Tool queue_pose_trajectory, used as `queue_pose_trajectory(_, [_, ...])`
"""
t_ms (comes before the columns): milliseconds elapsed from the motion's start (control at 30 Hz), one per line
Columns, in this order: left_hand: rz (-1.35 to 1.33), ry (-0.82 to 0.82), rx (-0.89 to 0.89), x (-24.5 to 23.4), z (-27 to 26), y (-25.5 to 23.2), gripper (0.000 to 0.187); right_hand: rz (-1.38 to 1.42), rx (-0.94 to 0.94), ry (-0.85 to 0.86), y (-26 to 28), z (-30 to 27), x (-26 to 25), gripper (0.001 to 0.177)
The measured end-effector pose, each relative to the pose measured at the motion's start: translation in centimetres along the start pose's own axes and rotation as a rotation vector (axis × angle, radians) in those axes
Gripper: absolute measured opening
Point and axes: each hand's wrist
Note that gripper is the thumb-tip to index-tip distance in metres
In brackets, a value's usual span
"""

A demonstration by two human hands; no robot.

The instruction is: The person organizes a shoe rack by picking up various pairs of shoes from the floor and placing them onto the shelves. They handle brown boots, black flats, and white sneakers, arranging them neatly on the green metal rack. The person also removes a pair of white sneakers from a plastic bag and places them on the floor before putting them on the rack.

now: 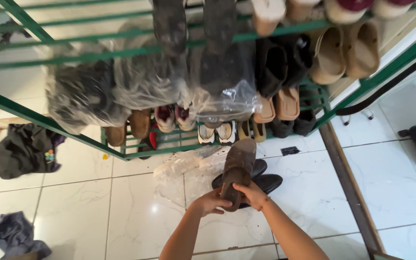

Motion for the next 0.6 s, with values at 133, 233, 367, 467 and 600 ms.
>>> queue_pose_trajectory(133, [-0.011, -0.020, -0.035, 2.7, -4.0, -4.2, 0.104, -0.073, 0.033, -0.071, 2.0, -6.1, 2.5, 0.055])
queue_pose_trajectory(233, [-0.008, -0.022, -0.021, 4.8, -6.8, -8.3, 0.099, -0.089, 0.012, -0.041, 4.4, -10.7, 5.1, 0.056])
queue_pose_trajectory(367, [0.022, 0.005, 0.085, 7.6, -11.1, -14.9, 0.092, -0.078, -0.017, -0.036, 8.0, -16.6, 8.9, 0.058])
queue_pose_trajectory(467, [0.030, -0.024, 0.118, 9.5, -14.4, -19.6, 0.092, -0.111, -0.046, -0.026, 10.7, -20.9, 11.8, 0.059])
queue_pose_trajectory(600, [-0.049, -0.109, 0.193, 11.3, -18.6, -23.7, 0.093, -0.194, -0.090, -0.012, 14.3, -25.6, 15.8, 0.060])
Point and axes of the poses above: each hand's wrist, its own z-axis towards the middle knuckle, its own x-axis out of the palm, y = z × x, and after that the axes turned 15 degrees about x, right-handed
